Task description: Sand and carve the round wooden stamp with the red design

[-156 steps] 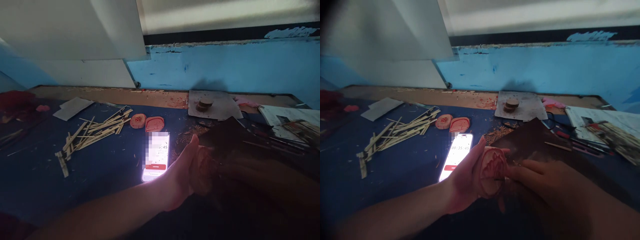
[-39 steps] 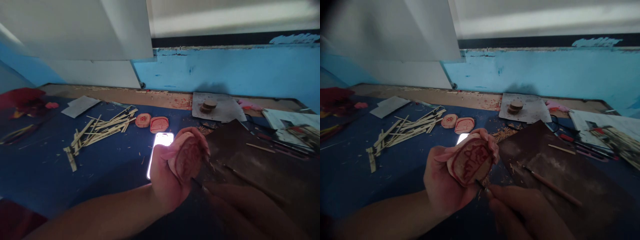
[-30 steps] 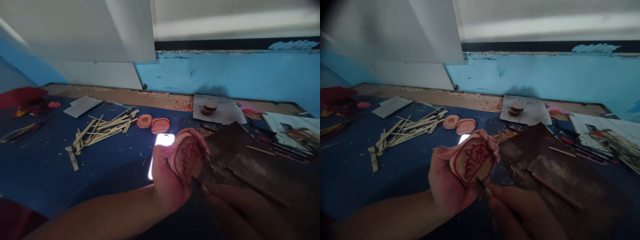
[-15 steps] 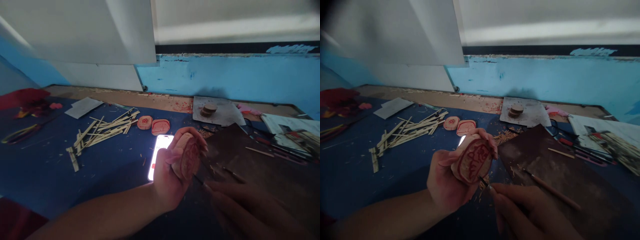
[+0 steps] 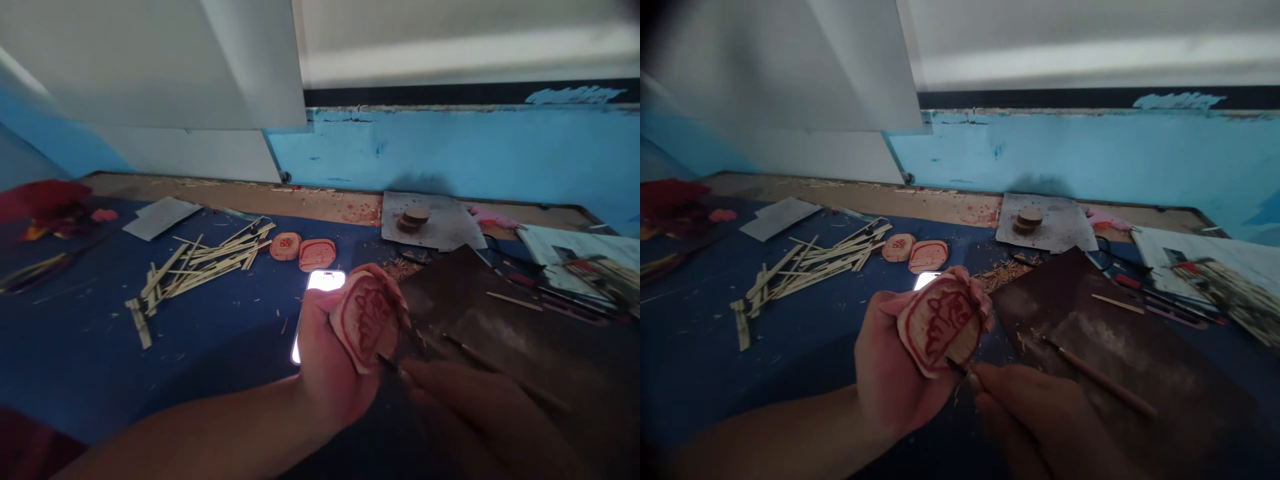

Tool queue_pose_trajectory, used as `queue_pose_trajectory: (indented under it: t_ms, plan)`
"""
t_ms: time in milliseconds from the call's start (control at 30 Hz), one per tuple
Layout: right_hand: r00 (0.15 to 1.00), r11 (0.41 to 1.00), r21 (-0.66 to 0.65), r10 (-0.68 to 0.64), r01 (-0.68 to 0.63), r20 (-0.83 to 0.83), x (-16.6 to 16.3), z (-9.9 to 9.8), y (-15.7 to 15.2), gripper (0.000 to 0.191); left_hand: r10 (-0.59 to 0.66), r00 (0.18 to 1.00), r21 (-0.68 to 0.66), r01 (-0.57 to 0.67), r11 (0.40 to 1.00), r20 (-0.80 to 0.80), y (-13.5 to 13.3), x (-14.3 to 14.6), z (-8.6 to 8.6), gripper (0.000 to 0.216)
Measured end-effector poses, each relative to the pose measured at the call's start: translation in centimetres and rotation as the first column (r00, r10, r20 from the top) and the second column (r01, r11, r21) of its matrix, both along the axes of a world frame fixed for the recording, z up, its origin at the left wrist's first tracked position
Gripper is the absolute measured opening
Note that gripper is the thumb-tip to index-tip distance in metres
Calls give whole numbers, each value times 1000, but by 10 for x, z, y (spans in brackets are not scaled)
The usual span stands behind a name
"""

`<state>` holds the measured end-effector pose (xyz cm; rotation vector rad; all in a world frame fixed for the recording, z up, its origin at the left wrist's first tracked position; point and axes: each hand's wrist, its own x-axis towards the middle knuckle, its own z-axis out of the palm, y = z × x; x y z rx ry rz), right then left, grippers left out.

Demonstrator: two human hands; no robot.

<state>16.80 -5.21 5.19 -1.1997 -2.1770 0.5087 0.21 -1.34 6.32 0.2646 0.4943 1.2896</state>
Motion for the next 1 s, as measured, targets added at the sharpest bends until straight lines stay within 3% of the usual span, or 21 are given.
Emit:
queue_pose_trajectory:
  t_ms: [133,267,567,700,800,900,1000]
  plan:
    - [992,998,63,-31,23,120,10,-14,-2,28,-98,993,-97,105,990,69,3,-5,2,40]
    - [992,990,119,-90,78,91,24,-18,-3,32,-171,978,-132,186,974,116,4,-8,1,39]
    - [995,998,-5,55,-55,80,22,-3,12,21,-233,968,-55,238,970,89,3,-6,-2,44]
    - [997,1000,-5,20,-20,74,21,-5,10,22,-264,962,-93,270,958,75,4,-5,-6,44]
    - [990,998,-24,67,-65,120,23,-7,8,24,-283,957,-132,289,948,61,4,-3,-9,38]
    - [965,984,57,151,-167,213,29,-13,4,30,-252,967,-138,254,957,32,3,-1,-11,32]
    - [947,961,182,149,-207,286,38,-18,-2,35,-230,973,-158,225,961,-15,1,-2,-10,29]
